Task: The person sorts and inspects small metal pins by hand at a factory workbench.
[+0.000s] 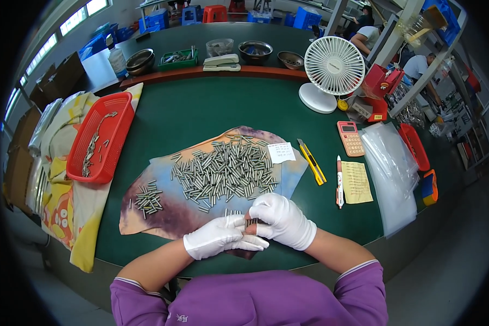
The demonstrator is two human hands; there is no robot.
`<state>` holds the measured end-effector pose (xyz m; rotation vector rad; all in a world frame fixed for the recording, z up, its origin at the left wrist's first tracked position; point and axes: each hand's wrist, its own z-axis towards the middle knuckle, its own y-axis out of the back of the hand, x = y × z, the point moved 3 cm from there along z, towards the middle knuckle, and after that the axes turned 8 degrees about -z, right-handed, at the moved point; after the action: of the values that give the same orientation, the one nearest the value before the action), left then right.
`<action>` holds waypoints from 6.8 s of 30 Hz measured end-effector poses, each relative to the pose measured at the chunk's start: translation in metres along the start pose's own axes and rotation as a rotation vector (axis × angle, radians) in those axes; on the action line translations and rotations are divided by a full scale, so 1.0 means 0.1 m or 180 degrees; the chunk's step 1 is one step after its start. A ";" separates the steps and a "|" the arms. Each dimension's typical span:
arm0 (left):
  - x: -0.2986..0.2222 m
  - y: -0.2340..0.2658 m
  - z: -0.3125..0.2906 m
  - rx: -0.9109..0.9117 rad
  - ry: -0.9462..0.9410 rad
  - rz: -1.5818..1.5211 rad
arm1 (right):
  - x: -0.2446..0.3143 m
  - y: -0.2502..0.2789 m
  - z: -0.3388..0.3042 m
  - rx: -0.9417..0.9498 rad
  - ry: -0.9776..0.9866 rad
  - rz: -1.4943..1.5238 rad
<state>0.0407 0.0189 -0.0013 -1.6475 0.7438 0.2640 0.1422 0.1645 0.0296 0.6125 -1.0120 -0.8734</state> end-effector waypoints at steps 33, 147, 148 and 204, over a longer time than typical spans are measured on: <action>0.04 0.09 0.04 -0.1087 -0.0256 0.0088 | 0.16 0.04 0.15 -0.0380 0.0262 -0.0435; 0.08 0.06 -0.06 -0.0473 0.0370 0.0127 | 0.17 0.05 0.13 0.0355 0.1041 -0.0717; 0.08 0.07 -0.06 -0.0445 0.0465 0.0148 | 0.18 0.06 0.13 0.0279 0.1135 -0.0775; 0.05 0.14 -0.03 0.0675 -0.0196 -0.1141 | 0.05 -0.06 -0.02 0.0190 0.0325 -0.0025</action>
<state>0.0356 0.0135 -0.0150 -1.5302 0.4040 -0.0200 0.1432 0.1569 0.0266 0.7051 -0.9466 -0.8130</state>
